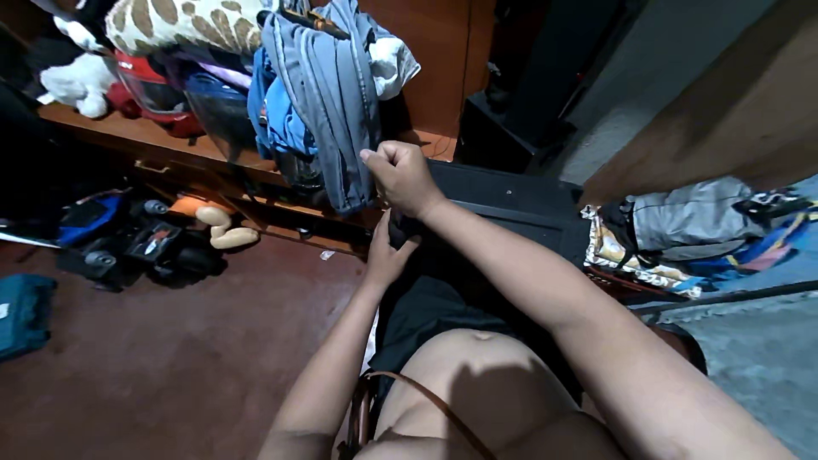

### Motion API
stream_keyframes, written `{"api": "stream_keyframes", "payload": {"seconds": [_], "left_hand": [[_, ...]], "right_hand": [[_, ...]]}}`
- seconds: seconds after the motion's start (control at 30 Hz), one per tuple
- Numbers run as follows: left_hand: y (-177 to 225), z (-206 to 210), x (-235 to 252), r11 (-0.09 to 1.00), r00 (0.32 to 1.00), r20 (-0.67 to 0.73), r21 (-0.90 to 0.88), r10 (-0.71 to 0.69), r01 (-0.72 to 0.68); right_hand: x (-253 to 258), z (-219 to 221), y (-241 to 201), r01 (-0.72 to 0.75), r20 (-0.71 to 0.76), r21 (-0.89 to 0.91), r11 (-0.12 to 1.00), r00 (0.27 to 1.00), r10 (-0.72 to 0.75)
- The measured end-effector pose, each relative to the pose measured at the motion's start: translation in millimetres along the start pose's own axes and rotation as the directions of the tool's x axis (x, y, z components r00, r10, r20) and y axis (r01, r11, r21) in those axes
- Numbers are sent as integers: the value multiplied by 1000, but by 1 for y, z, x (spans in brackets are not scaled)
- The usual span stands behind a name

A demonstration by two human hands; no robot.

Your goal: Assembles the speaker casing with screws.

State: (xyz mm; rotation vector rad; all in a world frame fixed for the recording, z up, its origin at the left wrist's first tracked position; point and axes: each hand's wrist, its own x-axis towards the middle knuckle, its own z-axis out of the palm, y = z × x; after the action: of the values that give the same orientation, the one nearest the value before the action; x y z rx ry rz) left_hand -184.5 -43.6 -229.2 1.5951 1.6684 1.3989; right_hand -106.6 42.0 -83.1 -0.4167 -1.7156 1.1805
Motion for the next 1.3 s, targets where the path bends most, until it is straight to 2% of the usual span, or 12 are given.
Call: {"api": "stream_keyframes", "payload": {"seconds": [0.1, 0.17, 0.27, 0.4, 0.53, 0.67, 0.77, 0.9, 1.03, 1.1, 1.2, 1.3], "left_hand": [[1, 1, 2, 1000, 1000, 0, -14, 4, -4], [2, 0, 0, 999, 1000, 5, -29, 15, -15], [8, -8, -2, 1000, 1000, 28, -23, 6, -5], [20, -18, 15, 976, 976, -118, -98, 183, -195], [41, -29, 23, 968, 970, -117, -109, 215, -228], [50, -34, 27, 996, 992, -88, 9, 89, -88], [64, -39, 31, 991, 999, -10, 123, 48, -47], [75, -70, 37, 986, 951, 287, -149, 118, -77], [76, -84, 46, 987, 955, 269, -130, 128, -96], [73, -78, 48, 985, 972, 189, -126, 141, -118], [76, -61, 45, 991, 991, 52, 40, 123, -125], [83, -54, 42, 979, 995, -27, 184, 99, -92]], "right_hand": [[-3, 0, 2, 129, 33, -83, 988, 991, -127], [-1, -3, -2, 103, 214, -89, 991, 973, -82], [9, -12, 3, 2, 469, 147, 989, 880, -71], [6, -12, 4, -82, 514, 278, 957, 854, -76], [5, -15, -5, 205, 505, -69, 976, 851, -143], [11, -31, -56, 367, 519, -800, 475, 821, 239], [11, -31, -81, 414, 502, -863, 289, 763, 408], [22, -45, -75, 561, 705, -706, 431, 616, 353], [32, -51, -70, 646, 830, -551, 529, 491, 264], [32, -49, -78, 617, 800, -595, 514, 513, 311], [26, -38, -94, 437, 562, -826, 357, 685, 463], [24, -34, -91, 433, 537, -843, 319, 701, 469]]}}
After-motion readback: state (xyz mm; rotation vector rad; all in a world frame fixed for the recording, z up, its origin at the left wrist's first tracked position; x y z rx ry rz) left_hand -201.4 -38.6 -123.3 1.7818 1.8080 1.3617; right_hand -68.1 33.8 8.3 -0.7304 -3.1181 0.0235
